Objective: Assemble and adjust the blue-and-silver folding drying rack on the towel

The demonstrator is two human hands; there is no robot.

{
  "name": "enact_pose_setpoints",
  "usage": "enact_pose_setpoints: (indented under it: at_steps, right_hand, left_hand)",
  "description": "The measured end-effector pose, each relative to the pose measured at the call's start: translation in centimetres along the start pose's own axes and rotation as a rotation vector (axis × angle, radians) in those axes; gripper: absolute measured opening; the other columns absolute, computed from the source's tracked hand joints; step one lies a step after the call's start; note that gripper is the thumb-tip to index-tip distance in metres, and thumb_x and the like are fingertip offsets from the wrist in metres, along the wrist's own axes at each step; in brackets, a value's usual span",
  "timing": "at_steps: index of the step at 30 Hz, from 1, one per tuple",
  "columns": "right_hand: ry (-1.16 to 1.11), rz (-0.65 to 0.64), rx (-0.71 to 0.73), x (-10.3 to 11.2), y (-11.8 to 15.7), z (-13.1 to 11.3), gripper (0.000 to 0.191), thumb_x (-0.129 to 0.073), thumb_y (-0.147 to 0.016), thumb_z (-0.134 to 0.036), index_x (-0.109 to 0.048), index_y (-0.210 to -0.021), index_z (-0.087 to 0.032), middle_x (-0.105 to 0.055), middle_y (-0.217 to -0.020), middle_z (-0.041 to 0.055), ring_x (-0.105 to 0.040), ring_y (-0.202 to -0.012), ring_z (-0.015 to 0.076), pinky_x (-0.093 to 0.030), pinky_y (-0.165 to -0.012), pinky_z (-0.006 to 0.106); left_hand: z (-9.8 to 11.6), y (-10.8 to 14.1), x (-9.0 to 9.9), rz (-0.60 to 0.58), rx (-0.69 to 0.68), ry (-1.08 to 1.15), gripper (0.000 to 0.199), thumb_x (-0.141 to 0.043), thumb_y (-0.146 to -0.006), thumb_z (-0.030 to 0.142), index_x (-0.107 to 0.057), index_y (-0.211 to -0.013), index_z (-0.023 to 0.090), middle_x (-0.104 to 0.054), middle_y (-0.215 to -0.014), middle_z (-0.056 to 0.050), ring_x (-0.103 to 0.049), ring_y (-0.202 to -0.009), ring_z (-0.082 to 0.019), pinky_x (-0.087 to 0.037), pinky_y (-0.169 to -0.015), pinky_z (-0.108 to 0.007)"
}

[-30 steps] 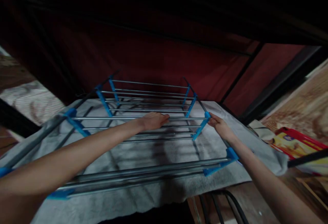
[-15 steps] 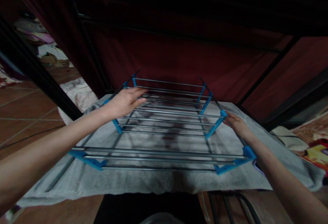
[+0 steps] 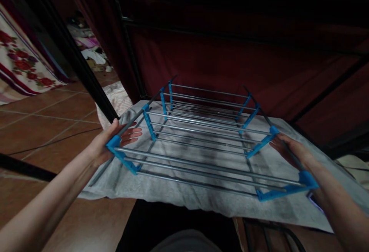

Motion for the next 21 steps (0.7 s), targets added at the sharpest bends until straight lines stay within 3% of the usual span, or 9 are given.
enact_pose_setpoints:
  at_steps: [9,17,19,21]
  right_hand:
    - [0.036,-0.025,0.059,0.2,-0.1,0.3,0.017,-0.059,-0.082,-0.023,-0.072,-0.090,-0.030,-0.068,-0.127,0.0077,-0.062,-0.117,0.0204,-0.038,-0.115,0.043]
    - [0.010,0.032,-0.001,-0.7,0.8,-0.6,0.011,-0.053,-0.086,-0.019,-0.063,-0.089,-0.024,-0.069,-0.118,0.0044,-0.063,-0.107,0.0149,-0.048,-0.096,0.032]
    - [-0.014,0.010,-0.017,-0.7,0.8,-1.0,0.011,-0.050,-0.089,-0.022,-0.062,-0.090,-0.023,-0.071,-0.112,0.0048,-0.064,-0.101,0.0143,-0.049,-0.093,0.031]
    - [-0.076,-0.011,-0.032,-0.3,0.8,-1.2,0.018,-0.044,-0.095,-0.028,-0.061,-0.090,-0.022,-0.073,-0.104,0.0066,-0.065,-0.094,0.0137,-0.050,-0.092,0.031]
  left_hand:
    - [0.2,0.0,-1.0,-0.030,0.028,-0.044,0.064,-0.036,-0.097,0.058,-0.045,-0.144,0.015,-0.068,-0.123,-0.013,-0.062,-0.108,-0.021,-0.052,-0.096,-0.039]
    - [-0.2,-0.3,-0.6,-0.013,-0.021,-0.074,0.074,-0.036,-0.094,0.068,-0.043,-0.146,0.016,-0.056,-0.145,-0.010,-0.058,-0.121,-0.026,-0.048,-0.107,-0.044]
    - [0.0,0.1,-0.9,0.025,-0.026,-0.076,0.077,-0.030,-0.093,0.072,-0.043,-0.146,0.017,-0.056,-0.146,-0.007,-0.058,-0.123,-0.025,-0.048,-0.108,-0.044]
    - [0.1,0.8,-1.6,0.137,-0.086,-0.136,0.080,-0.020,-0.093,0.072,-0.046,-0.144,0.016,-0.058,-0.144,-0.007,-0.059,-0.121,-0.026,-0.051,-0.104,-0.046]
Point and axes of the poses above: each hand's wrist, its own y-axis away from the middle knuckle, its own x-axis out of the back of the hand, z = x × y, the point moved 1 cm from there along -y, towards the middle knuckle
